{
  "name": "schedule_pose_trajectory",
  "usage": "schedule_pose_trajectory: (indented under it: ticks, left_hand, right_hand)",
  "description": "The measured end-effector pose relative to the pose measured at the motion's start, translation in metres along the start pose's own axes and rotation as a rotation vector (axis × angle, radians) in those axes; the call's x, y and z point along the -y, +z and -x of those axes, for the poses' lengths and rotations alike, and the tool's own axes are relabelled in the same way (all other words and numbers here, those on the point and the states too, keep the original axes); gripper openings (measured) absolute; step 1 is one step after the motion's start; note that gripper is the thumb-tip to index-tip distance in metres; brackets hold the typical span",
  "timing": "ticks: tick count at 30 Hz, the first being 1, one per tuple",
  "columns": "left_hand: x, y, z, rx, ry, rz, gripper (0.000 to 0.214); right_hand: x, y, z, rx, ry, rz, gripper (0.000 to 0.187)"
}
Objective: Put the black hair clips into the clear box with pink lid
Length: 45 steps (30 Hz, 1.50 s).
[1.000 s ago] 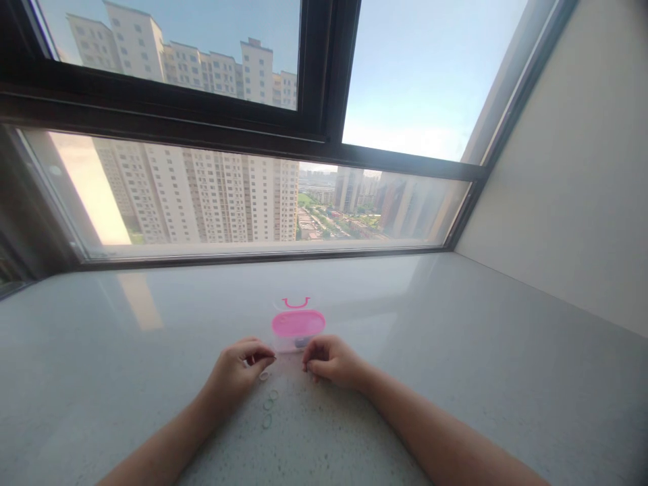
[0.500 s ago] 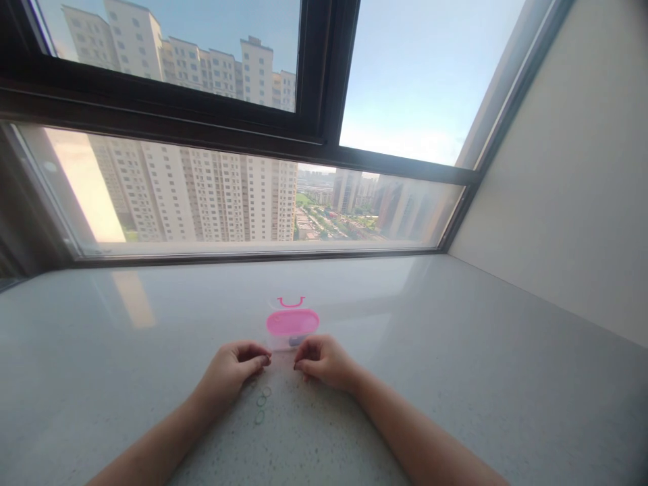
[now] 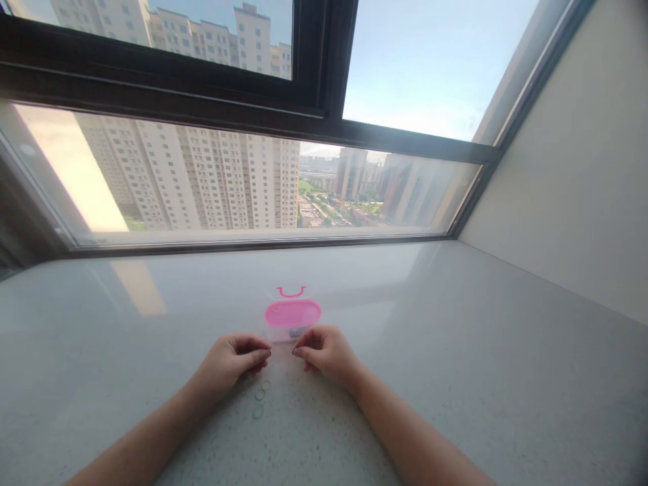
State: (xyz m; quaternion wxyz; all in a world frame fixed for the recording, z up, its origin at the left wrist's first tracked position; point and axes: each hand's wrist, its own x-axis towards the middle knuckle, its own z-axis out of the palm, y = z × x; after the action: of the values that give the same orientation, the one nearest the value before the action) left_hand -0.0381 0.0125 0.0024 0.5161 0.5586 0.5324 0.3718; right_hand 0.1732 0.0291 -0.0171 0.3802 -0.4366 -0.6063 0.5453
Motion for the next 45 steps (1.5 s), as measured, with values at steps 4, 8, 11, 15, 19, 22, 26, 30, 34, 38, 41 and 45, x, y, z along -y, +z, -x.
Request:
schedule_pose_trajectory:
  ticks: [4,8,11,15,19,22,26,30,34,38,41,45]
  left_hand:
    - [0.000,-0.002,-0.001,0.064,-0.003,-0.072,0.024]
    - [-0.001,-0.004,-0.001,0.118,-0.027,-0.085,0.026]
    - [-0.001,-0.005,-0.001,0.105,-0.048,-0.063,0.026]
    - [0.000,-0.007,-0.002,0.123,-0.062,-0.044,0.021]
    - [0.000,-0.010,-0.003,0.174,-0.065,-0.080,0.016]
    - [0.000,-0.013,-0.004,0.204,-0.060,-0.098,0.014]
    - [-0.001,-0.013,-0.004,0.251,-0.077,-0.098,0.013]
    - [-0.002,-0.012,-0.003,0.286,-0.063,-0.109,0.013]
    - [-0.001,-0.014,-0.001,0.309,-0.048,-0.119,0.016]
    - [0.002,-0.020,-0.002,0.315,-0.046,-0.149,0.016]
    - [0.005,-0.024,-0.003,0.301,-0.059,-0.149,0.016]
    - [0.007,-0.024,-0.004,0.300,-0.120,-0.068,0.021]
  right_hand:
    - [-0.002,0.001,-0.001,0.004,-0.017,0.027,0.008]
    - [-0.004,0.002,-0.003,0.034,-0.023,0.032,0.008]
    - [-0.005,0.001,-0.003,0.046,-0.012,0.008,0.009]
    - [-0.005,-0.002,-0.002,0.120,0.002,-0.029,0.014]
    - [-0.005,-0.004,-0.005,0.182,0.049,-0.058,0.019]
    - [-0.007,-0.004,-0.007,0.208,0.069,-0.064,0.021]
    - [-0.012,-0.002,-0.008,0.211,0.073,-0.018,0.022]
    - [-0.014,-0.001,-0.008,0.223,0.059,-0.076,0.024]
    - [-0.011,-0.002,-0.008,0.219,0.074,-0.108,0.025]
    - [-0.006,-0.003,-0.006,0.231,0.075,-0.085,0.021]
    - [-0.003,-0.003,-0.005,0.237,0.088,-0.077,0.020]
    - [-0.002,-0.003,-0.006,0.240,0.086,-0.061,0.019]
